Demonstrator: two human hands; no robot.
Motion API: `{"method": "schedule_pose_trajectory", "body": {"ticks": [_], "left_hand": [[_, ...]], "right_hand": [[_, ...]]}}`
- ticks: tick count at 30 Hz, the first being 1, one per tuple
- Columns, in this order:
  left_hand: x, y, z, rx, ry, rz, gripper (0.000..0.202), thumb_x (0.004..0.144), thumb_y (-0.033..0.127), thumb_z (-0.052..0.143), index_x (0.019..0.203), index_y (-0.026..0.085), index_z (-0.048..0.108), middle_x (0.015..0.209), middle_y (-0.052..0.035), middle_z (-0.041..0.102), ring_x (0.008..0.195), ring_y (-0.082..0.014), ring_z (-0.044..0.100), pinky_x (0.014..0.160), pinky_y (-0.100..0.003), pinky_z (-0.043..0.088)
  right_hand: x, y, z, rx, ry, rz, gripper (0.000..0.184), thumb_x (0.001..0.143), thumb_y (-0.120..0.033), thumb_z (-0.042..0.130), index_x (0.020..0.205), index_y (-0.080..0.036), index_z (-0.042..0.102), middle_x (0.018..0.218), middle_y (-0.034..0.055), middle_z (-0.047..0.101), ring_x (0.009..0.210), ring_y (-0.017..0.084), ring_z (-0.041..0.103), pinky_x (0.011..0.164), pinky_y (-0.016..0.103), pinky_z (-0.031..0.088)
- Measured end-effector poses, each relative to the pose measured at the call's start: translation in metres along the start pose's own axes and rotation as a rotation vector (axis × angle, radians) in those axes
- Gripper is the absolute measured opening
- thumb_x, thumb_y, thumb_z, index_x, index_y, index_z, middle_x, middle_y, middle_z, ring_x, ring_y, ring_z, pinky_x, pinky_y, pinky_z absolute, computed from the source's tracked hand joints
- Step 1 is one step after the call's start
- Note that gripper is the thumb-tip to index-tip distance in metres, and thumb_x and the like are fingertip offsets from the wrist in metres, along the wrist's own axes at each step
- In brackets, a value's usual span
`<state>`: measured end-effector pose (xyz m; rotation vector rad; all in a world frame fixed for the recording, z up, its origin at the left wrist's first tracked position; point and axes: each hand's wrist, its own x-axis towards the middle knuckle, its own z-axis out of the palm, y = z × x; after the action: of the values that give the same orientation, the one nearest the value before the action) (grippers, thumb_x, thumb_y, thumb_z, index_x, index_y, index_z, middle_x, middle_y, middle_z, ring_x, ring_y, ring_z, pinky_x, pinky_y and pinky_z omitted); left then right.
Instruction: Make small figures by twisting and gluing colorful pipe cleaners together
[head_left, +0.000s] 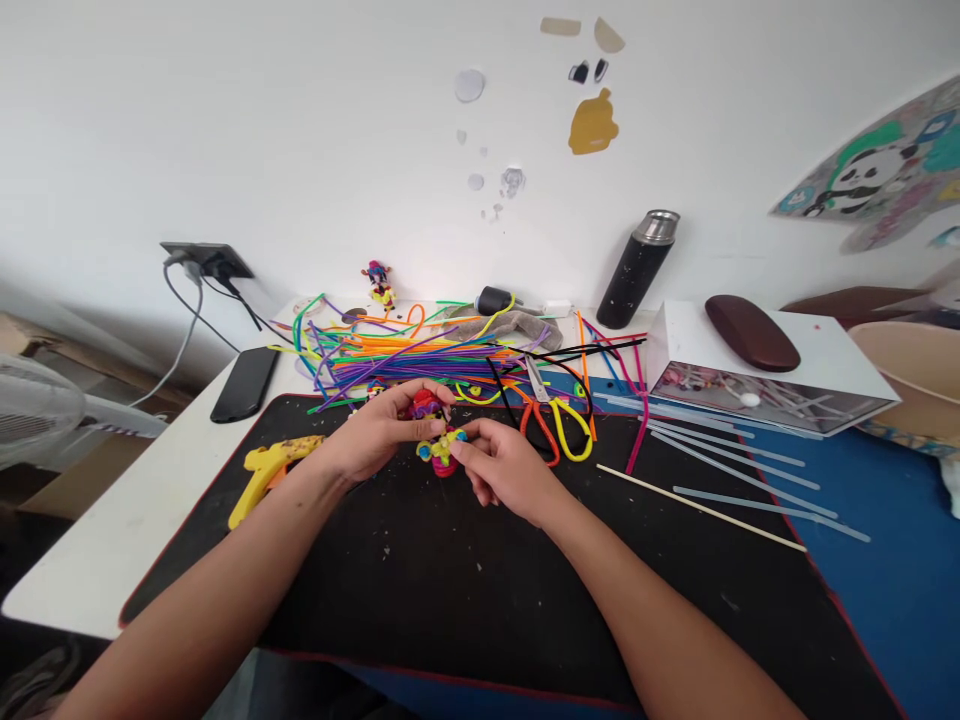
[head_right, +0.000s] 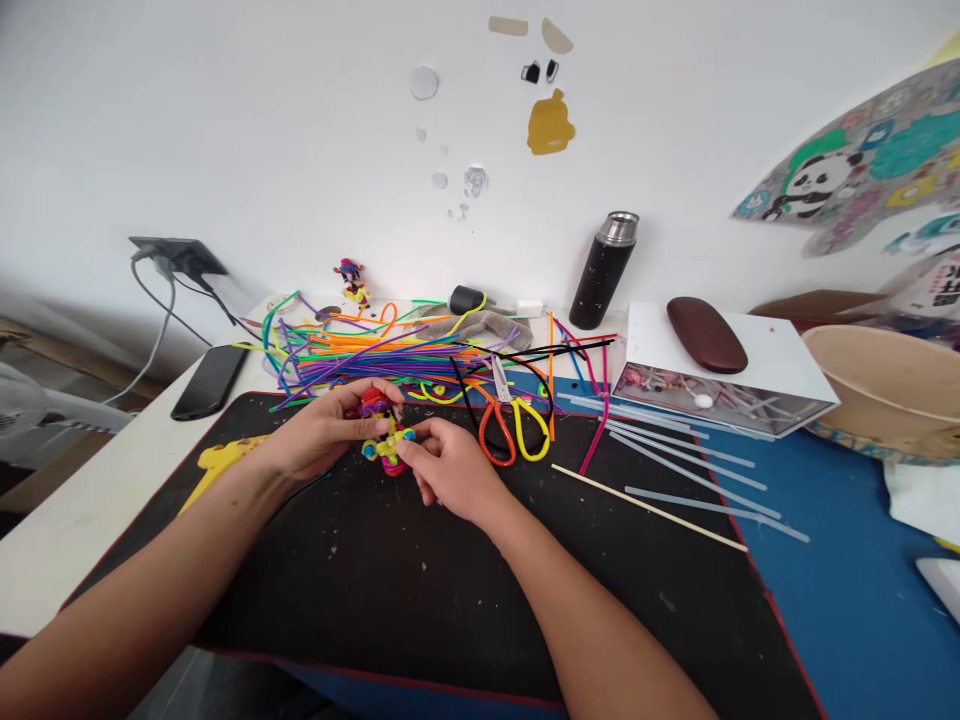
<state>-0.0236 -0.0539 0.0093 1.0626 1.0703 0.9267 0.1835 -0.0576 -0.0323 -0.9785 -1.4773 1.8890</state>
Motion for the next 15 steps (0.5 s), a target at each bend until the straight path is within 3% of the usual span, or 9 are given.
{"method": "schedule_pose_trajectory", "body": {"ticks": [15], "left_hand": [[-0.0023,0.0081,0.0028,-0.105,0.026,-0.03,0.038,0.07,0.021,0.092,0.104,0.018,0.075,0.082,-0.0001,0.068,0.07,-0.0135,0.064,0.064,-0.024,0.049]], "right_hand": [[-0.0019,-0.0027,-0.0001,0.013,-0.019,-0.012,0.038,0.092,-0.052,0.07,0.108,-0.019,0.061,0.057,-0.0088,0.055,0.04,0.009,0.048,0.042,0.021,0.037]]}}
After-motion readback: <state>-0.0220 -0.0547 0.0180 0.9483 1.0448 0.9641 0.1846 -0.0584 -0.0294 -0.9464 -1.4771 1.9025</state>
